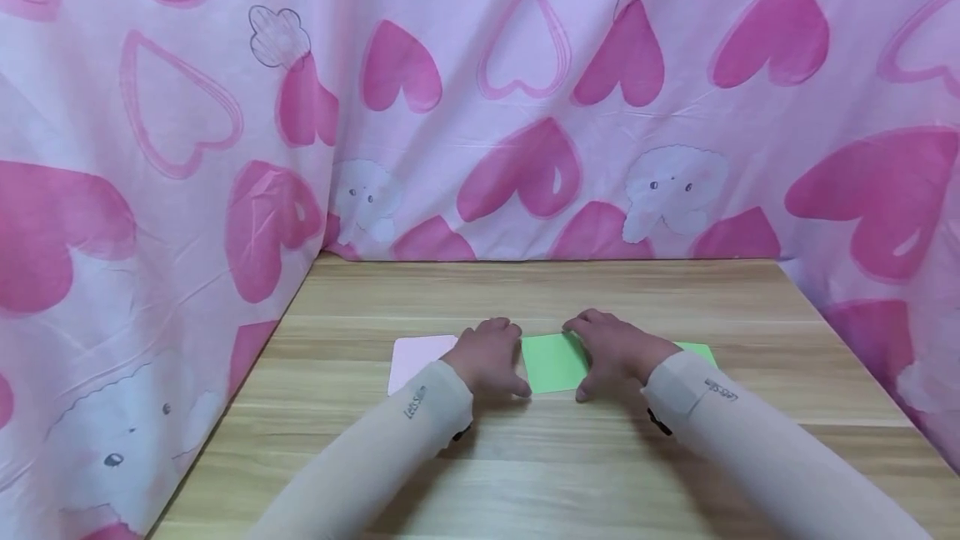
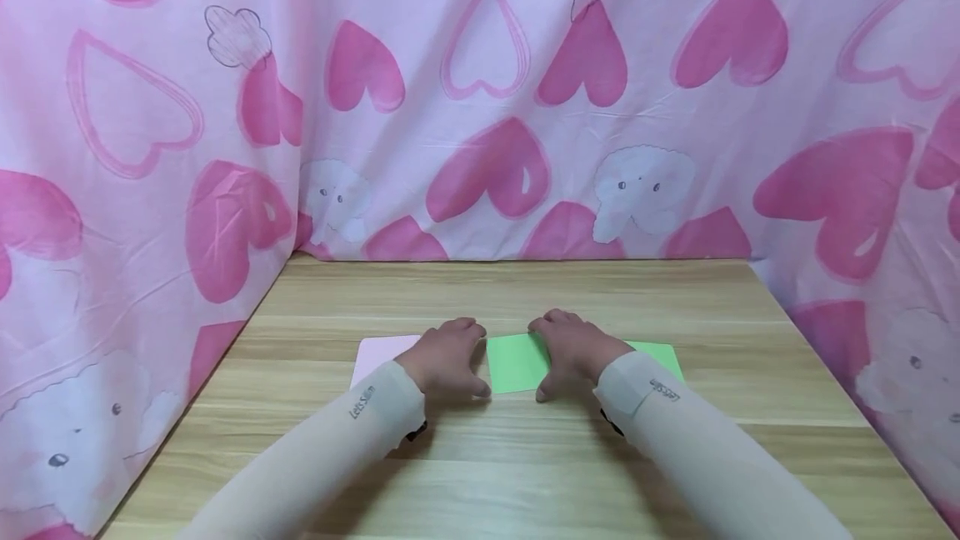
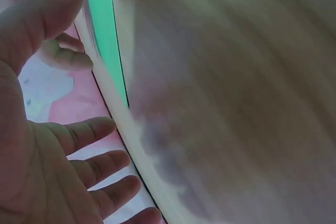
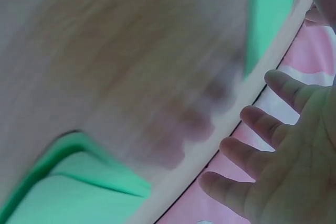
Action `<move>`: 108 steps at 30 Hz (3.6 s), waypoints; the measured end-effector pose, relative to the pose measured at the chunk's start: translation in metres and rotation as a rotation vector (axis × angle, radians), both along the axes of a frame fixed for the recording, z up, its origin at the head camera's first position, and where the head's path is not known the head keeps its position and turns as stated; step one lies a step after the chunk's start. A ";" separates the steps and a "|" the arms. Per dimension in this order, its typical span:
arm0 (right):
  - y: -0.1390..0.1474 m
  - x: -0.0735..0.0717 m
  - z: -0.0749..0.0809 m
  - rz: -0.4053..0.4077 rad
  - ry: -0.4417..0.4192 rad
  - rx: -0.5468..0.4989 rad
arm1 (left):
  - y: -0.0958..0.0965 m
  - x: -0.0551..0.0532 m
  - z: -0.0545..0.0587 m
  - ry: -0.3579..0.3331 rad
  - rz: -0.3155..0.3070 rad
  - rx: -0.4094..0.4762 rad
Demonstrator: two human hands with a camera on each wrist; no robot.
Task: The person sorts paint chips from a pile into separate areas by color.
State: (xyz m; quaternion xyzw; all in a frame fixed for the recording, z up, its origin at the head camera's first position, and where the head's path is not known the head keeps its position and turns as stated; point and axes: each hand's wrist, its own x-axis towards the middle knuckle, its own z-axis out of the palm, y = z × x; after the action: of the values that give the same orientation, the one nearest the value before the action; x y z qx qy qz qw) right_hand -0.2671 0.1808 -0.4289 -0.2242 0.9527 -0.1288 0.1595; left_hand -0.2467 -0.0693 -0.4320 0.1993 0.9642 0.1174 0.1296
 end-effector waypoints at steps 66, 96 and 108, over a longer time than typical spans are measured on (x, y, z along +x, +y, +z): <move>0.006 -0.003 -0.006 0.085 0.099 0.022 | 0.028 -0.005 -0.007 0.045 -0.031 -0.079; 0.063 0.009 0.013 0.002 0.066 -0.026 | 0.072 -0.006 0.011 0.110 -0.116 -0.088; 0.111 0.021 0.011 -0.096 0.073 0.004 | 0.127 -0.008 0.010 0.146 -0.144 -0.123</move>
State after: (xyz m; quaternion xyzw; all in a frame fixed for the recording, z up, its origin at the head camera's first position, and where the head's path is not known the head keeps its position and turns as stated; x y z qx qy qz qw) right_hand -0.2458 0.2914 -0.4179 -0.1824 0.9679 -0.1259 0.1187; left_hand -0.2548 0.0574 -0.4216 0.2676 0.9597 0.0336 0.0790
